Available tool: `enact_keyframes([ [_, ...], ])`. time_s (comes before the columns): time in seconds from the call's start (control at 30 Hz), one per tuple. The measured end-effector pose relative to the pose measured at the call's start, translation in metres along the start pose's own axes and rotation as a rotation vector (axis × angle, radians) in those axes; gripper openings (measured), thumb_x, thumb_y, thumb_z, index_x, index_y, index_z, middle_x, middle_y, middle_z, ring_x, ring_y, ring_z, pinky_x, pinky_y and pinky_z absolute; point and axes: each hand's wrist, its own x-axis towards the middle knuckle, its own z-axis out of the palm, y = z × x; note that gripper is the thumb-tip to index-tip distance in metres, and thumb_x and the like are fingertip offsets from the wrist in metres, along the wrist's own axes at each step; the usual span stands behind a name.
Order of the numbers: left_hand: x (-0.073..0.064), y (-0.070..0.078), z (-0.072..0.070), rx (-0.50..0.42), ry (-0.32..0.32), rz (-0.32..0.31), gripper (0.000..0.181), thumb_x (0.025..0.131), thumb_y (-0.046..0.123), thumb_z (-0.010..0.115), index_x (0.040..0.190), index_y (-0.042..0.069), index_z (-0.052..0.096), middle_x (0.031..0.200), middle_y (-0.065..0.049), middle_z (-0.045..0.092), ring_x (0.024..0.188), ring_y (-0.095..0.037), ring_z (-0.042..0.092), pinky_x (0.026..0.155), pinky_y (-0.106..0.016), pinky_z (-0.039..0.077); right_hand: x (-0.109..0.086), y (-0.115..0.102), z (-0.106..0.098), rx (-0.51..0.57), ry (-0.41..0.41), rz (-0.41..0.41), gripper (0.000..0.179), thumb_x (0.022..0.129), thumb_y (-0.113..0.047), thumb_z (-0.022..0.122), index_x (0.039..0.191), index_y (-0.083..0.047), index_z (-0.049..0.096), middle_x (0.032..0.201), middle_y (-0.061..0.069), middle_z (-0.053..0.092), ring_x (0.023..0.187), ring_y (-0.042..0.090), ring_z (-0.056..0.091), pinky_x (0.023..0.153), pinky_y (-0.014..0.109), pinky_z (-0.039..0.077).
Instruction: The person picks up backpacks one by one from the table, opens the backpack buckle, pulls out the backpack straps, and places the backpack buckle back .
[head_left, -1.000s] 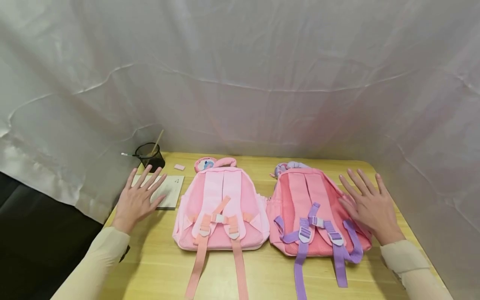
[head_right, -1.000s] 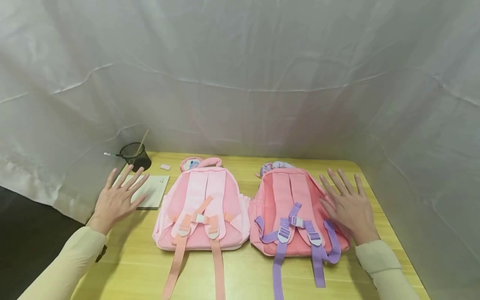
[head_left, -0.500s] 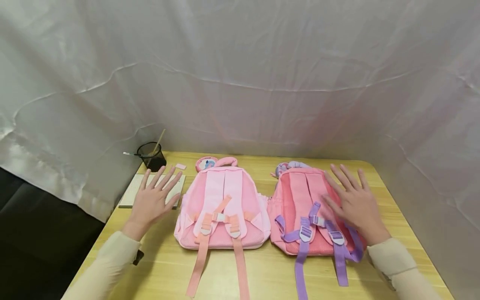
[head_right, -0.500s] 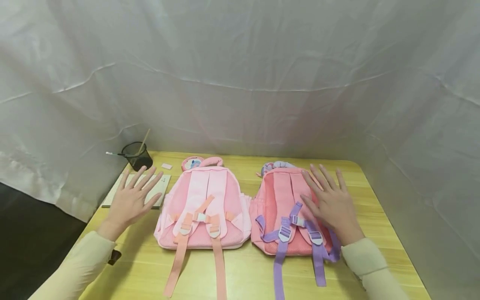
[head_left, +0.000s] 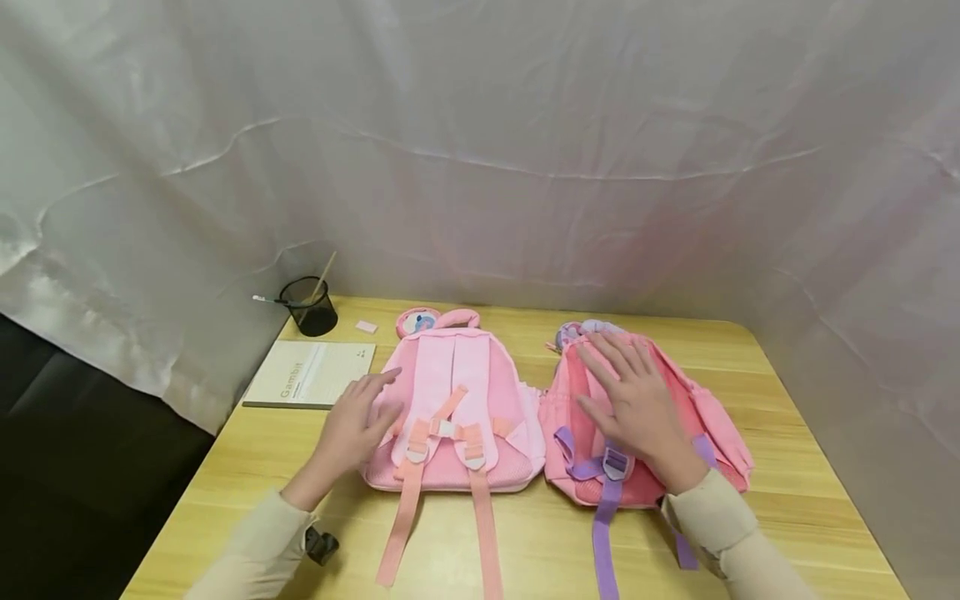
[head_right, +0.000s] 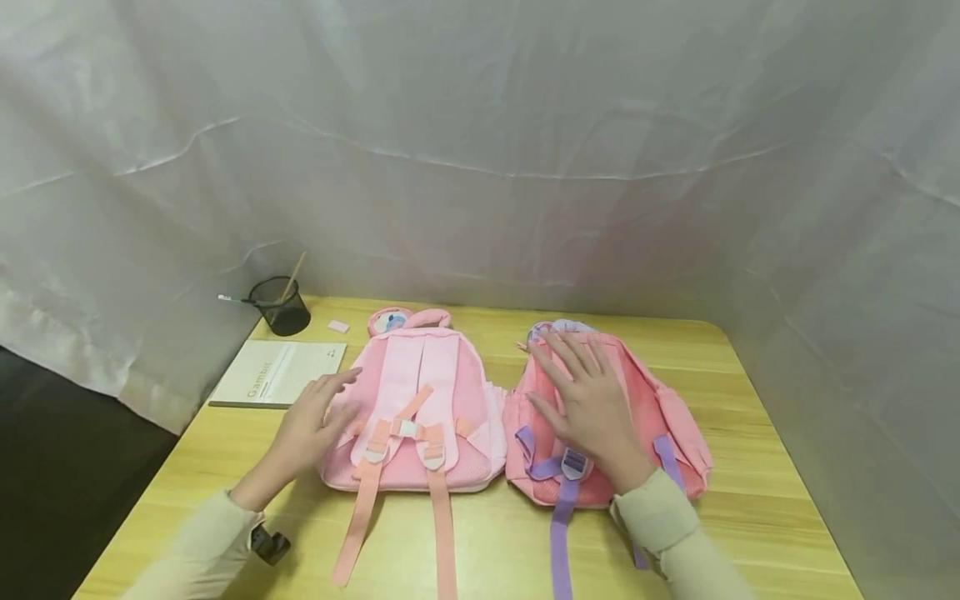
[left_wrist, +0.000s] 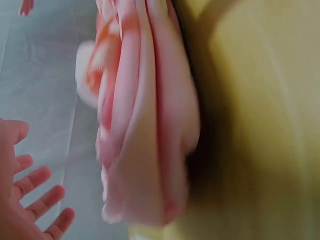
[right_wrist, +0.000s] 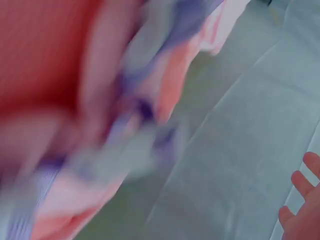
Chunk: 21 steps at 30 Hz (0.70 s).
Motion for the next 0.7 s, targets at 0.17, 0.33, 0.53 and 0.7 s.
enact_keyframes([
  [0.17, -0.008, 0.005, 0.015, -0.154, 0.015, 0.023, 0.042, 0.096, 0.014, 0.073, 0.137, 0.008, 0.063, 0.125, -0.012, 0.069, 0.110, -0.029, 0.061, 0.088, -0.048, 0.050, 0.015, -0.036, 0.023, 0.119, -0.062, 0.020, 0.068, 0.106, -0.060, 0.037, 0.152, -0.012, 0.051, 0.155, 0.014, 0.050, 0.147, 0.036, 0.041, 0.122, 0.057, 0.027],
  [0.33, -0.013, 0.008, 0.027, -0.227, -0.015, 0.043, 0.037, 0.096, 0.016, 0.075, 0.131, 0.008, 0.066, 0.125, -0.011, 0.069, 0.111, -0.025, 0.061, 0.090, -0.045, 0.050, 0.024, -0.073, 0.049, 0.207, -0.163, 0.045, 0.063, 0.102, -0.052, 0.055, 0.154, -0.016, 0.050, 0.153, 0.009, 0.053, 0.144, 0.033, 0.046, 0.120, 0.055, 0.031],
  [0.53, -0.017, 0.009, 0.040, -0.252, -0.055, 0.034, 0.040, 0.092, 0.019, 0.079, 0.129, 0.011, 0.067, 0.121, -0.006, 0.069, 0.108, -0.022, 0.061, 0.094, -0.044, 0.051, 0.025, -0.111, 0.083, 0.285, -0.282, 0.070, 0.059, 0.098, -0.043, 0.066, 0.151, -0.020, 0.053, 0.145, 0.004, 0.059, 0.135, 0.026, 0.054, 0.115, 0.052, 0.040],
  [0.7, -0.020, 0.009, 0.050, -0.194, -0.062, 0.027, 0.035, 0.091, 0.021, 0.081, 0.123, 0.014, 0.071, 0.108, -0.002, 0.071, 0.098, -0.018, 0.062, 0.087, -0.038, 0.051, 0.022, -0.132, 0.102, 0.315, -0.316, 0.062, 0.049, 0.098, -0.042, 0.067, 0.140, -0.017, 0.063, 0.130, 0.001, 0.065, 0.122, 0.022, 0.060, 0.106, 0.044, 0.047],
])
